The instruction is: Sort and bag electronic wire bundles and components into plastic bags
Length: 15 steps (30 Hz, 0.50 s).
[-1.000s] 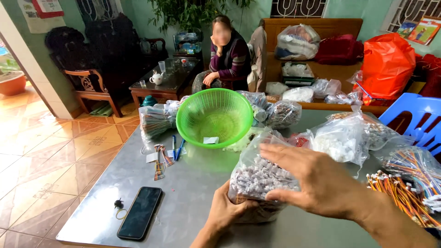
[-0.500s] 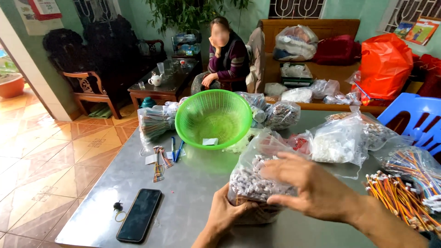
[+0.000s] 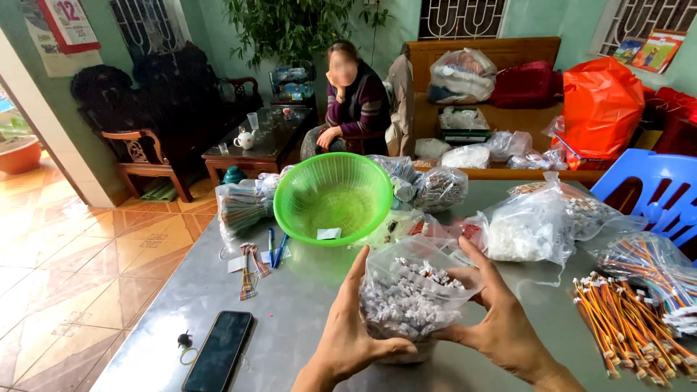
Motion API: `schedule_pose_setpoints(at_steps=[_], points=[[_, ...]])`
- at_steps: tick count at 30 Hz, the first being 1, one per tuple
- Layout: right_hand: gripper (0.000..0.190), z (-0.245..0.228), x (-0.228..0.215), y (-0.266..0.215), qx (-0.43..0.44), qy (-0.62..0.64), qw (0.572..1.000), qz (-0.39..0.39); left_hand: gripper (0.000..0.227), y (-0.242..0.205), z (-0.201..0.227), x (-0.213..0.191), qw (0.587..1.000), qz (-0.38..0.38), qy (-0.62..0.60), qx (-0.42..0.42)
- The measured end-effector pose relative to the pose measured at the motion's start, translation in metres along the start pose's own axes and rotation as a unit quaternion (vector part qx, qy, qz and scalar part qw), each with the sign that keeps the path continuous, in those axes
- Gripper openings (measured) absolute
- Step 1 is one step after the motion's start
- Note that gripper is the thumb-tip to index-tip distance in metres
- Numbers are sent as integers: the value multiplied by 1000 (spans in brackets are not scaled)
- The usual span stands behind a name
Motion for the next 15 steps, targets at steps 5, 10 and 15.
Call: schedule_pose_setpoints(at_steps=[5, 10, 15], points=[[152, 18, 1, -2, -26, 118, 993, 19, 95, 3, -7, 3, 990, 7, -121, -71], [142, 27, 35, 0, 8, 184, 971, -155, 72, -1, -23, 12, 968, 57, -223, -95], [119, 38, 43, 5, 42, 178, 975, -129, 89, 4, 6, 3, 987, 31, -143, -66]])
Point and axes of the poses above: each hand's wrist, its own y-axis towards the middle knuckle, its own x-axis out of the palm, z = x × y, the point moved 9 cm from there along y, towards the middle knuckle, and after that the axes turned 9 degrees about x, right-handed, at the moved point
